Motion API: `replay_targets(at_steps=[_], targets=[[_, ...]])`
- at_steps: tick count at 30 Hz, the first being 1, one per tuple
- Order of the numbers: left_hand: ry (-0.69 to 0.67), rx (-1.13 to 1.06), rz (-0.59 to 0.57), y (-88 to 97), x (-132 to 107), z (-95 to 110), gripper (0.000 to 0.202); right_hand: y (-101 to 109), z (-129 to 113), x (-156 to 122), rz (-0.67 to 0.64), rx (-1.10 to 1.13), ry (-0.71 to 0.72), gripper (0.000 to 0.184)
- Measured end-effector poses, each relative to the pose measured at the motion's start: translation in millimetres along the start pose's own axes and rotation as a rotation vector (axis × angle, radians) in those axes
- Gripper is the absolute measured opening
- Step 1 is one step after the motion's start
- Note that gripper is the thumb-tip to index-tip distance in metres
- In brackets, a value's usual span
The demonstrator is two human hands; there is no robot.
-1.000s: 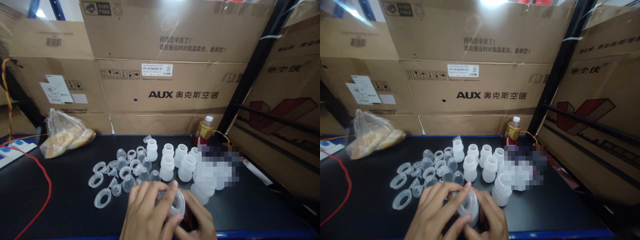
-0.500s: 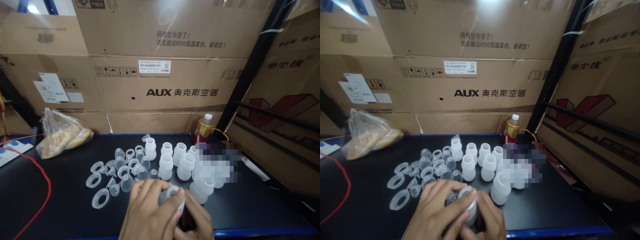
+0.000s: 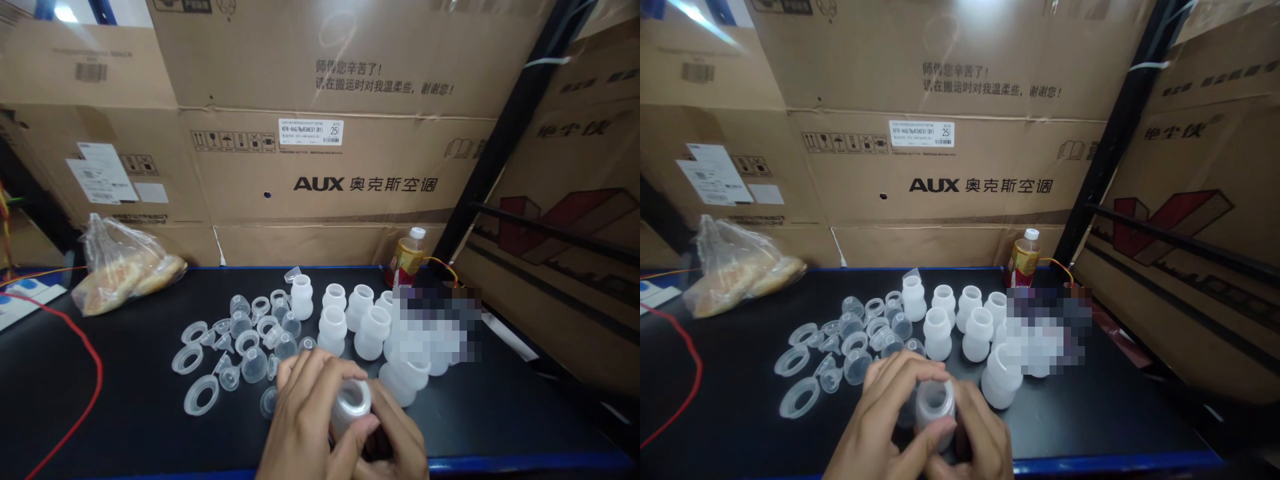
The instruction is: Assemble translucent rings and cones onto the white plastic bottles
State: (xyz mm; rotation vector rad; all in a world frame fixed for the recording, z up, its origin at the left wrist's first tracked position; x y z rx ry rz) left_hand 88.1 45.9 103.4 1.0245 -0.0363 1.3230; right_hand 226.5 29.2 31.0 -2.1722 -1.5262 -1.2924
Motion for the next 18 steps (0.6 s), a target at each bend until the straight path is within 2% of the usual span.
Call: replay_targets(at_steps=[3,5,10,14,18], targets=[[0.013,-0.068,0.007,-2.6,-1.1,3.3,0.071,-1.4,1.5,-4.6,0.024,-0.015,0.012,0.024],[0.001,-0.093,0.01,-8.6,-1.3,8.3,0.078,0.0,1.3,-9.5,0.084,-0.084,0.03,0.029],[-0.081,-0.085,0.059,-21.1,3.0,16.6,0.063,3.3,0.7,-15.8,0.121,-0.146,0.025,0.023],[-0.024,-0.026,0.095,-12.7,7.4,6.1,0.073,4.7,-5.6,-8.8,0.143,-0.1,0.067,0.035],[0.132,0.031,0.089,3.0,5.3,-8.7,0.087,-0.5,-1.9,-3.3,0.086,0.023,0.046,0.038]])
Point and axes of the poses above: each hand's wrist, its own x-axis towards the middle knuckle, its own y-axis out of the back of the hand, z = x × y, the point moved 6 cm from there along x, towards the middle knuckle, and after that the axes turned 1 degree about y, right-handed, at the moved point
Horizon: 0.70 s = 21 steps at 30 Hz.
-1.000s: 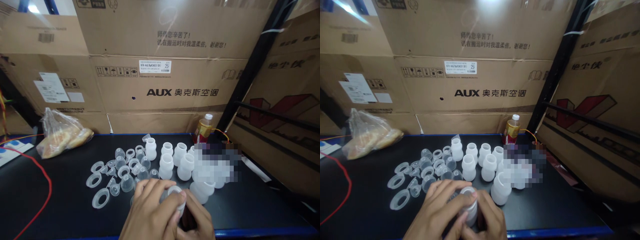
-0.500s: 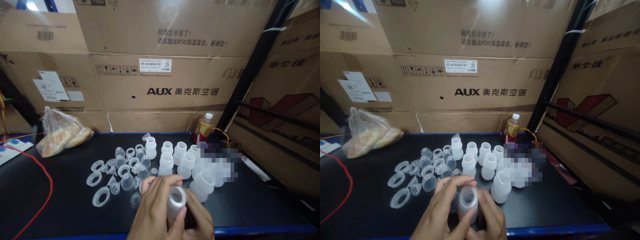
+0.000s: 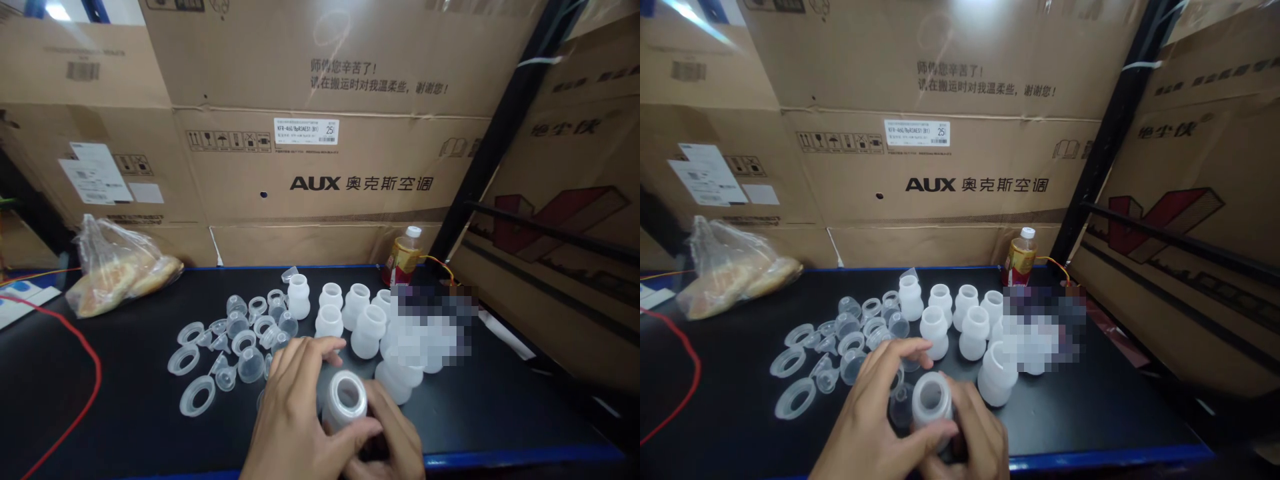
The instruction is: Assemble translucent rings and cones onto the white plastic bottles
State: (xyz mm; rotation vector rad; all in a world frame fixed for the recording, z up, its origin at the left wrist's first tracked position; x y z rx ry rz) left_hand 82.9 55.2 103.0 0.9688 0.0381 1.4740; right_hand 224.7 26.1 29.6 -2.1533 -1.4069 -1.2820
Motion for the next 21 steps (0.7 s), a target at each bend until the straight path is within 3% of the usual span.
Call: replay_targets(at_steps=[3,6,9,12,16,21], targets=[[-0.017,-0.012,-0.046,0.0,-3.3,3.7,0.084,-0.4,6.1,-2.7,-0.025,0.009,-0.04,0.034],[-0.154,-0.045,-0.114,-14.3,-6.7,19.9,0.076,1.6,10.3,-7.1,-0.033,0.004,-0.069,0.026],[-0.201,-0.078,-0.135,-27.9,-4.6,26.6,0.082,1.3,14.9,-10.2,-0.056,-0.003,-0.111,0.024],[-0.163,-0.048,-0.096,-25.7,3.4,16.1,0.087,1.5,16.0,-10.8,-0.033,0.013,-0.088,0.026],[-0.07,-0.024,-0.056,-4.3,9.5,-6.8,0.101,-0.1,20.1,-12.5,-0.014,0.04,-0.11,0.035],[0.039,-0.11,-0.187,0.6,5.0,-9.0,0.1,-2.4,21.3,-13.7,-0.02,0.038,-0.162,0.026]])
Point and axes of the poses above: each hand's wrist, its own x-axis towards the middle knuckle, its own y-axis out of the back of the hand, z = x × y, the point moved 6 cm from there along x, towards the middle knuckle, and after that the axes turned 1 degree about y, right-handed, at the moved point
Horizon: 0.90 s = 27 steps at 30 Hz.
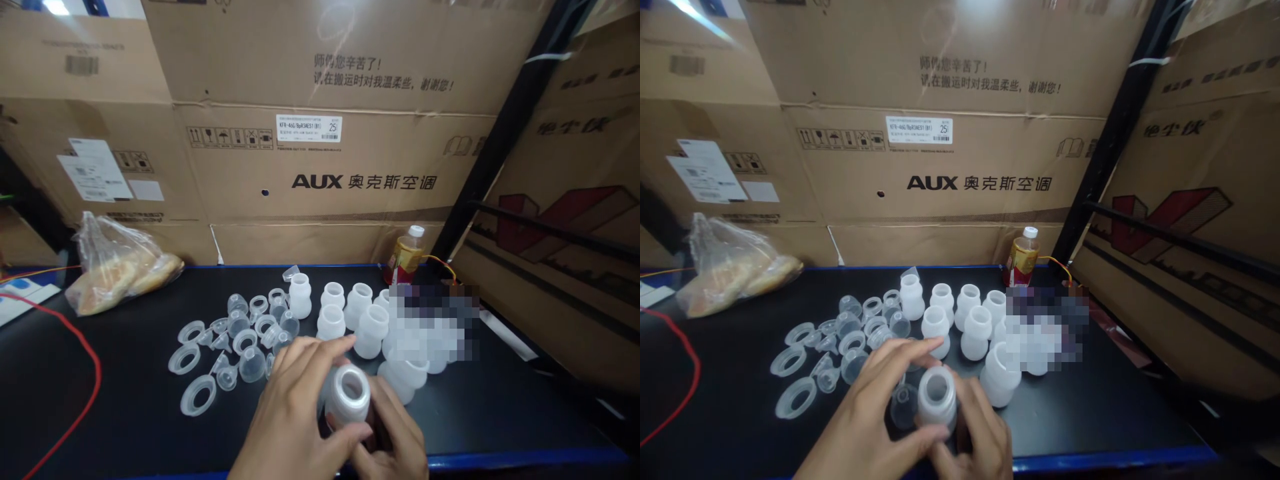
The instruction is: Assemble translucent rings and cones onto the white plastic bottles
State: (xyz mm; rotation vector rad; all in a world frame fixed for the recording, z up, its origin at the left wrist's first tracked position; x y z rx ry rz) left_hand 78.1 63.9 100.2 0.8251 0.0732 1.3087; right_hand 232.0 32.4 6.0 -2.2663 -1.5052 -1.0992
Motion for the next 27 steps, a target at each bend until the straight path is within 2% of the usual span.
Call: replay_targets(at_steps=[3,5,9,11,16,21,23,25,27], targets=[[-0.052,-0.055,-0.117,-13.8,2.9,9.1,0.096,0.0,-2.3,1.0,0.014,0.008,0.009,0.021],[-0.056,-0.098,-0.151,-21.0,7.4,9.7,0.09,0.3,-1.8,1.4,0.025,0.022,0.0,0.021],[0.036,-0.078,0.011,-11.7,13.2,-4.5,0.098,1.6,1.1,1.0,0.036,0.029,-0.033,0.022],[0.077,-0.076,0.042,-3.5,10.8,-11.7,0.102,2.0,1.5,1.1,0.037,0.036,-0.049,0.023],[0.065,-0.116,-0.042,2.9,2.1,-8.4,0.103,1.5,-1.1,2.6,0.064,0.088,-0.099,0.023],[-0.001,-0.135,-0.165,-20.8,7.5,11.1,0.096,0.8,-2.5,3.2,0.084,0.09,-0.123,0.015],[-0.003,-0.117,-0.099,-23.4,12.1,13.3,0.091,0.2,-1.6,2.7,0.068,0.094,-0.117,0.013],[0.01,-0.055,0.024,-17.6,14.9,10.4,0.093,-0.6,0.3,1.4,0.058,0.102,-0.115,0.014],[0.035,-0.007,0.093,-9.3,14.6,4.2,0.096,-1.3,4.2,-1.1,0.061,0.122,-0.148,0.017]])
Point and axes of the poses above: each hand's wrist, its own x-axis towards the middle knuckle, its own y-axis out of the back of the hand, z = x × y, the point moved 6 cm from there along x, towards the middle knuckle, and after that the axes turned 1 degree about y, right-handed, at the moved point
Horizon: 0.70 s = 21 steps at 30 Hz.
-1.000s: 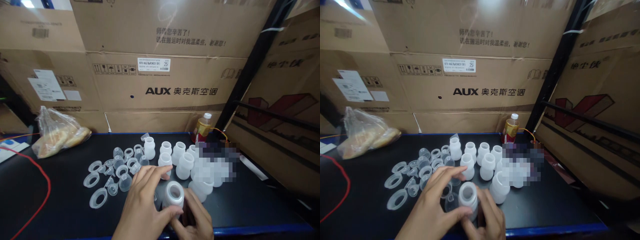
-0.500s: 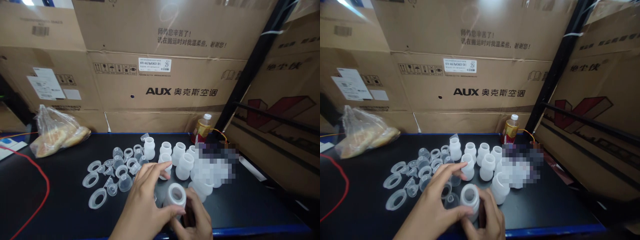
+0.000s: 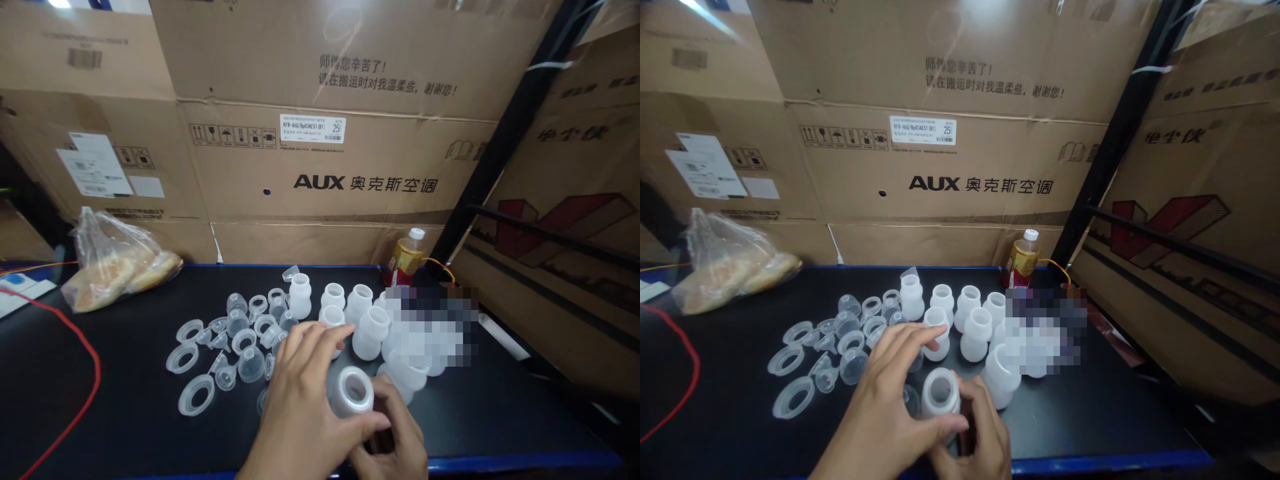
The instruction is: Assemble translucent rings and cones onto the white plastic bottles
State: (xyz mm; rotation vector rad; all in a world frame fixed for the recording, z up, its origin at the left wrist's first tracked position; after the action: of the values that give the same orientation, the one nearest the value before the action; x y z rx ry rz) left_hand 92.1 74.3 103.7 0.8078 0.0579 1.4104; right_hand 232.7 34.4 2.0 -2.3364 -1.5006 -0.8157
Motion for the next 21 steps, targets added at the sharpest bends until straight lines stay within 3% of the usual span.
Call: replay_targets(at_steps=[6,11,15,18,21], targets=[[0.057,-0.095,-0.142,13.6,-6.1,-7.4,0.097,-1.6,10.0,-4.8,-0.013,0.083,-0.114,0.026],[0.01,-0.11,-0.313,-9.5,-5.4,2.1,0.101,1.9,5.0,-1.6,0.017,-0.011,-0.026,0.022],[-0.047,-0.106,-0.215,-17.5,-0.3,5.7,0.095,2.0,1.4,0.8,0.016,-0.044,0.028,0.017],[-0.005,-0.024,-0.104,-7.1,3.3,6.6,0.09,1.3,-1.0,2.1,0.005,-0.051,0.053,0.02],[0.058,-0.007,-0.083,3.9,5.0,7.1,0.092,0.5,-0.5,1.5,-0.006,-0.062,0.056,0.019]])
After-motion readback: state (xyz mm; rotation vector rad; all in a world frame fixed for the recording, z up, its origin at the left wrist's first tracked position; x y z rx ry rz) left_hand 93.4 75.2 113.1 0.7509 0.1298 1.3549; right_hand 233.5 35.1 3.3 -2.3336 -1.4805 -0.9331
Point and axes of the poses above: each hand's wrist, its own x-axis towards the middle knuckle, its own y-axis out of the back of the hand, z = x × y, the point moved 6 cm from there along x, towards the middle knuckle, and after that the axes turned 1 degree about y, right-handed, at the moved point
